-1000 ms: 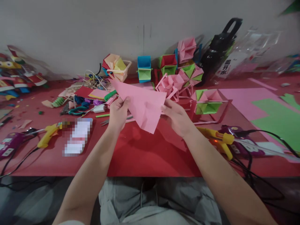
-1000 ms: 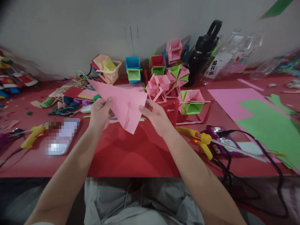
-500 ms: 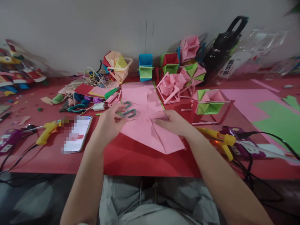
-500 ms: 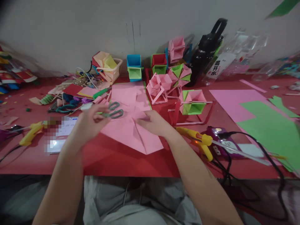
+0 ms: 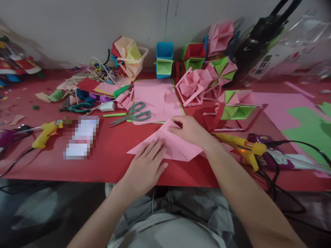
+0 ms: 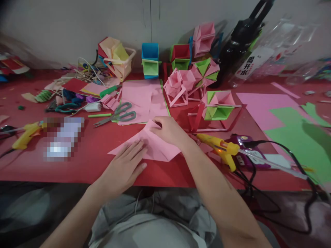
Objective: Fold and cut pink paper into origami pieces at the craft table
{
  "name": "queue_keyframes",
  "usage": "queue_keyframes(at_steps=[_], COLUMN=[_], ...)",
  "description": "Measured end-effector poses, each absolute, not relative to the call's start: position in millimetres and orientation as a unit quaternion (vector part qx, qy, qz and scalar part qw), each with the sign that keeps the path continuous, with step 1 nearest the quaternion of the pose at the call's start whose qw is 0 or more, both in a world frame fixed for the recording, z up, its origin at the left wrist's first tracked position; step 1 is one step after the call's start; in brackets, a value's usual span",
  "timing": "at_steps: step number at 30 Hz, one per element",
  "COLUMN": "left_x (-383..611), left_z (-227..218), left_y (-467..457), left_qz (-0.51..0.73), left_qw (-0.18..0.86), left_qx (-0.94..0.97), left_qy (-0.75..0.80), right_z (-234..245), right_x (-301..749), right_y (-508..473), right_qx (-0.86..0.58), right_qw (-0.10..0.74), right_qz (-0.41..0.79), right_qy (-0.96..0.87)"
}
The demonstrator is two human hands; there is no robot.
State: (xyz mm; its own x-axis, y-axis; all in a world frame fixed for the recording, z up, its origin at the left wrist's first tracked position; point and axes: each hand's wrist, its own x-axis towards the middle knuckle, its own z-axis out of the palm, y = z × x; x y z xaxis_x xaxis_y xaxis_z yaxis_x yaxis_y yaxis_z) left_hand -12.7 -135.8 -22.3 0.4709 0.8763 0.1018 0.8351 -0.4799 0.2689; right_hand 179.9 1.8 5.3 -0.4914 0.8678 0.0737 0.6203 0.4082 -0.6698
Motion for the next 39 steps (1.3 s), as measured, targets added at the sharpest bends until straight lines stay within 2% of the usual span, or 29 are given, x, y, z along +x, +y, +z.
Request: queue_keyframes(at_steps=[5, 12, 19, 22, 28, 33, 39], left_x=[-15, -19, -17, -17, -18, -22, -24], left_z=[-19, -24, -31, -31, -23, -23, -22], left_y=[-113, -104, -106, -106, -105, -105, -106], left_qz=[0.104, 0.118, 0.128, 0.135, 0.192, 0.274, 0.25], left_qw=[0.101, 0.088, 0.077, 0.079, 0.167, 0.247, 0.24], left_qx=[0.854, 0.869, 0.859, 0.857, 0.821, 0.725, 0.768], left_qy=[0.499, 0.473, 0.489, 0.49, 0.511, 0.581, 0.538], right_z=[2, 6, 16, 15, 3, -3, -9], right_x=[182, 184, 182, 182, 184, 180, 171], right_y=[5, 4, 0, 1, 3, 3, -2], right_qx=[-0.488, -0.494, -0.36, -0.329, -0.285, -0.328, -0.32], right_qw=[0.203, 0.225, 0.228, 0.216, 0.194, 0.201, 0.217], right_qz=[0.24, 0.236, 0.377, 0.403, 0.37, 0.351, 0.32], right_qy=[-0.814, -0.806, -0.823, -0.826, -0.863, -0.854, -0.865])
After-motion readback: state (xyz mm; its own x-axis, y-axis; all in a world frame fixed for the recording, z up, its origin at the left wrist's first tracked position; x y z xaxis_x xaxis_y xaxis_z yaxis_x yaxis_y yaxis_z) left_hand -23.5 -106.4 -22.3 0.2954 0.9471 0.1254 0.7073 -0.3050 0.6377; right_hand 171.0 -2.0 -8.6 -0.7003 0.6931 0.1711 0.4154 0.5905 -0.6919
